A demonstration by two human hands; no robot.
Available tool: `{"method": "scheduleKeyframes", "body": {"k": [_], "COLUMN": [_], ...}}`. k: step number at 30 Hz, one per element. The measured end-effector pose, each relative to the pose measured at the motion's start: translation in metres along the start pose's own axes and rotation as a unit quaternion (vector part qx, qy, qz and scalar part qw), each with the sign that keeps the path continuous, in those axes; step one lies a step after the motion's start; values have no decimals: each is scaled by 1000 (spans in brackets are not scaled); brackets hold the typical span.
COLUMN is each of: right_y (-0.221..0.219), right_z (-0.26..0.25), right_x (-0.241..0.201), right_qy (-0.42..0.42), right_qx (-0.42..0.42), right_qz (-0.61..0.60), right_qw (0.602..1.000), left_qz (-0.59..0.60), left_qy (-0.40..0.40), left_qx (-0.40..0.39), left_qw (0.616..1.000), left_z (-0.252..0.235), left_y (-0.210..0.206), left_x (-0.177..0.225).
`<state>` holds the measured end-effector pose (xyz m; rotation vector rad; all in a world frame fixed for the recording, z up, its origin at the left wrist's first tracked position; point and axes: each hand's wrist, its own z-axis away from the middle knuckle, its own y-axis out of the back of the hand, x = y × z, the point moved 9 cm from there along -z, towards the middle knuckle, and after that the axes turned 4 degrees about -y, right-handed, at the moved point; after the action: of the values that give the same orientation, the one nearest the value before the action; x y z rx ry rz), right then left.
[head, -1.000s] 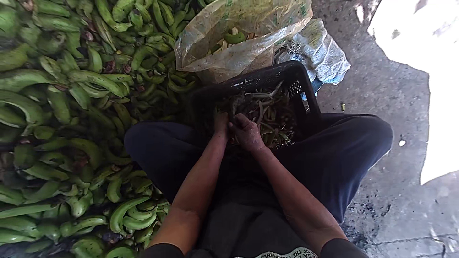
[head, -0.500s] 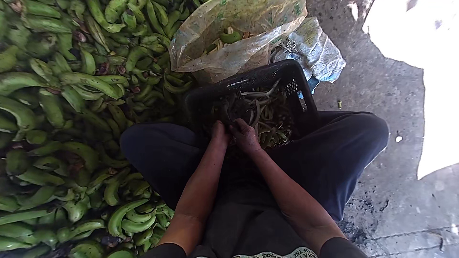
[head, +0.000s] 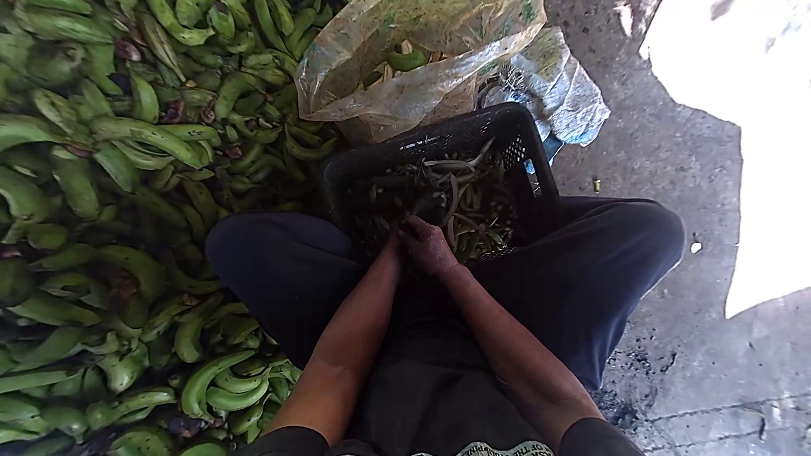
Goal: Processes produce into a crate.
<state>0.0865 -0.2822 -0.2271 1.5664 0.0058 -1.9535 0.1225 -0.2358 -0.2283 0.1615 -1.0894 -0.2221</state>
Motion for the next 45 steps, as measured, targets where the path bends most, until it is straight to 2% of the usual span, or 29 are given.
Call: {"method": "scheduleKeyframes", "body": {"k": [2, 4, 6, 7, 9, 10, 12, 13, 15, 16, 17, 18, 19, 20, 22, 24, 26, 27, 28, 29, 31, 32, 34, 35, 37, 41, 45], "right_y": [2, 7, 9, 11, 12, 11, 13, 13, 12, 10, 7, 6, 6, 8, 9, 10, 14, 16, 20, 25, 34, 38, 42, 44, 48, 49, 43], "right_z": [0, 3, 8, 7, 4, 3, -4, -3, 1, 3, 4, 4, 3, 1, -3, 0, 0, 1, 2, 2, 4, 4, 0, -2, -6, -11, -15], "right_x": [-3, -11, -18, -23, -24, -23, -21, -19, -20, -20, -20, -20, -21, -22, -27, -30, -30, -27, -25, -24, -17, -13, -6, -1, 9, 21, 32], "right_qy": [14, 24, 30, 36, 37, 35, 29, 22, 27, 32, 33, 33, 31, 30, 35, 44, 49, 50, 53, 56, 57, 53, 36, 27, 11, -24, -36], "right_qx": [-7, -5, 8, 14, 15, 17, 20, 14, 16, 12, 9, 7, 8, 11, 12, 25, 53, 76, 108, 145, 222, 252, 278, 282, 290, 280, 220], "right_qz": [0, -4, -14, -16, -20, -23, -22, -18, -5, 0, 1, -1, -5, -5, -1, 7, 23, 31, 40, 46, 46, 43, 35, 35, 32, -33, -129], "right_qw": [1000, 1000, 999, 999, 999, 999, 999, 999, 999, 999, 999, 999, 999, 999, 999, 999, 997, 995, 992, 987, 972, 965, 959, 958, 957, 959, 966], "left_qz": [185, 251, 135, 63, -33, -43, -4, 66, 208, 226, 208, 143, 78, 65, 123, 113, 136, 177, 290, 406, 516, 581, 694, 730, 763, 815, 799], "left_qy": [36, 45, 49, 67, 113, 107, 91, 75, -14, -58, -70, -44, 31, 46, 53, 49, -44, -113, -129, -95, -66, -56, -79, -102, -107, -55, -72], "left_qx": [113, 84, -3, -3, 48, 95, 135, 118, 6, -62, -82, -66, -47, 13, 118, 129, 67, 24, -7, -4, 70, 111, 143, 126, 113, 154, 188], "left_qw": [976, 963, 990, 996, 992, 989, 987, 988, 978, 970, 972, 986, 995, 997, 984, 984, 988, 977, 948, 909, 851, 804, 701, 663, 628, 556, 567], "left_z": [4, 1, -2, -6, -12, -15, -15, -14, -32, -38, -40, -38, -28, -23, -15, -24, -46, -54, -55, -46, -20, -11, -9, -13, -15, -11, -10], "left_y": [-4, -8, 11, 26, 42, 45, 43, 35, 15, 7, 7, 13, 19, 26, 38, 42, 38, 34, 30, 27, 26, 25, 26, 25, 20, 12, 14], "left_x": [-2, -9, -28, -29, -41, -52, -54, -59, -60, -53, -48, -42, -36, -40, -54, -53, -45, -34, -28, -22, -16, -15, -14, -11, -4, -9, -19]}}
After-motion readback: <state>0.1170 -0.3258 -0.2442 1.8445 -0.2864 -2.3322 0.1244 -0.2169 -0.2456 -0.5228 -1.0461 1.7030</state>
